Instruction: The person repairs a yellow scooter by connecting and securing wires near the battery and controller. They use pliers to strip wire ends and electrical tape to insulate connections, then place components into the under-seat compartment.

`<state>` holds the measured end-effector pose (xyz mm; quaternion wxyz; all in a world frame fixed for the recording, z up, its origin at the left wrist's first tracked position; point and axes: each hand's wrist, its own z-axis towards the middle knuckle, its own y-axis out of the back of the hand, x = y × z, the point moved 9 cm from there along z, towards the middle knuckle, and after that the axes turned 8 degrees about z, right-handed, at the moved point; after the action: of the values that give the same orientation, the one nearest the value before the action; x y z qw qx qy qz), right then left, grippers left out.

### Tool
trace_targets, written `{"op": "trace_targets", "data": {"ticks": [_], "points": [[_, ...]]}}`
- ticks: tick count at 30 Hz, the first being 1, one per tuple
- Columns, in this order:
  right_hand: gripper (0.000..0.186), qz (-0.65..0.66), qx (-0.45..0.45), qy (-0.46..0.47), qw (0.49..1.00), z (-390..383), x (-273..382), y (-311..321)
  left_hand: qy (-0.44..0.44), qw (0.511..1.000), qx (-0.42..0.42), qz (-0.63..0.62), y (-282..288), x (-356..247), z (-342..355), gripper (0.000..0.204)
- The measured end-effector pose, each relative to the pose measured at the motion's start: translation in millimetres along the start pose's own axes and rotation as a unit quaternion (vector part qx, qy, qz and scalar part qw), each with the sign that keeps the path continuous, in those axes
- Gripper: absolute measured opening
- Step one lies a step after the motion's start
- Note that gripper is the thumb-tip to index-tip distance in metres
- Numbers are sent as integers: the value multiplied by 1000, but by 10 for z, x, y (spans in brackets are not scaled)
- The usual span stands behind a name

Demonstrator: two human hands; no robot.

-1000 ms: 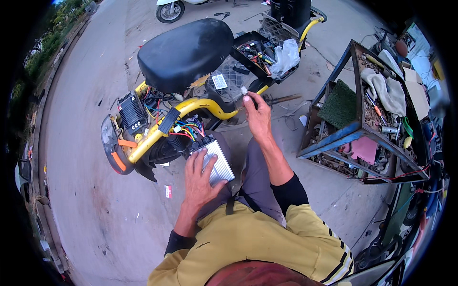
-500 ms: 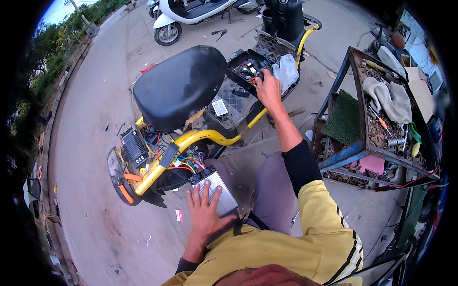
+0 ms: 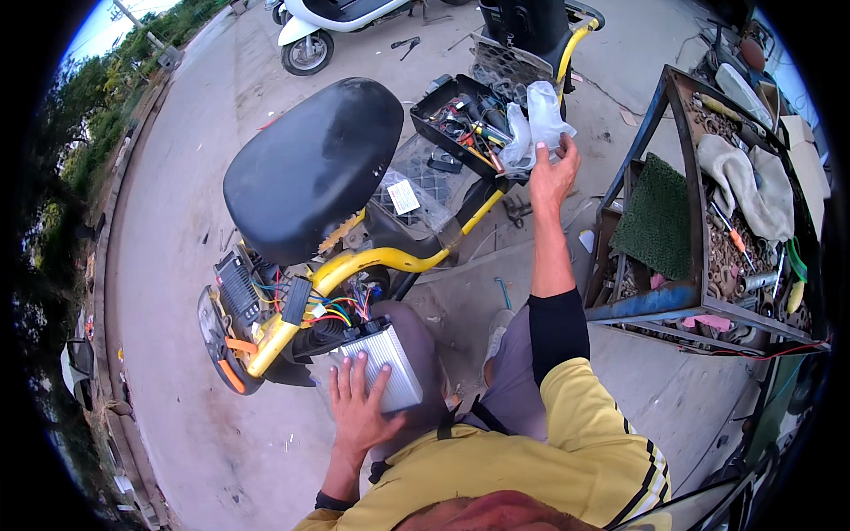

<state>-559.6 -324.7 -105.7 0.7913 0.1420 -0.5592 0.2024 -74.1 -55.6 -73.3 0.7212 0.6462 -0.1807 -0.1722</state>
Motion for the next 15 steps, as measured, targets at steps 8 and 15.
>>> {"op": "trace_targets", "data": {"ticks": [8,15], "points": [[93,-37,10,-123,992,175,-555,23,-1,1000,21,-3,12,-8,59,99],[48,-265,156,40,951,-110,-608,-506,-10,995,93,46,163,-91,134,99]]}}
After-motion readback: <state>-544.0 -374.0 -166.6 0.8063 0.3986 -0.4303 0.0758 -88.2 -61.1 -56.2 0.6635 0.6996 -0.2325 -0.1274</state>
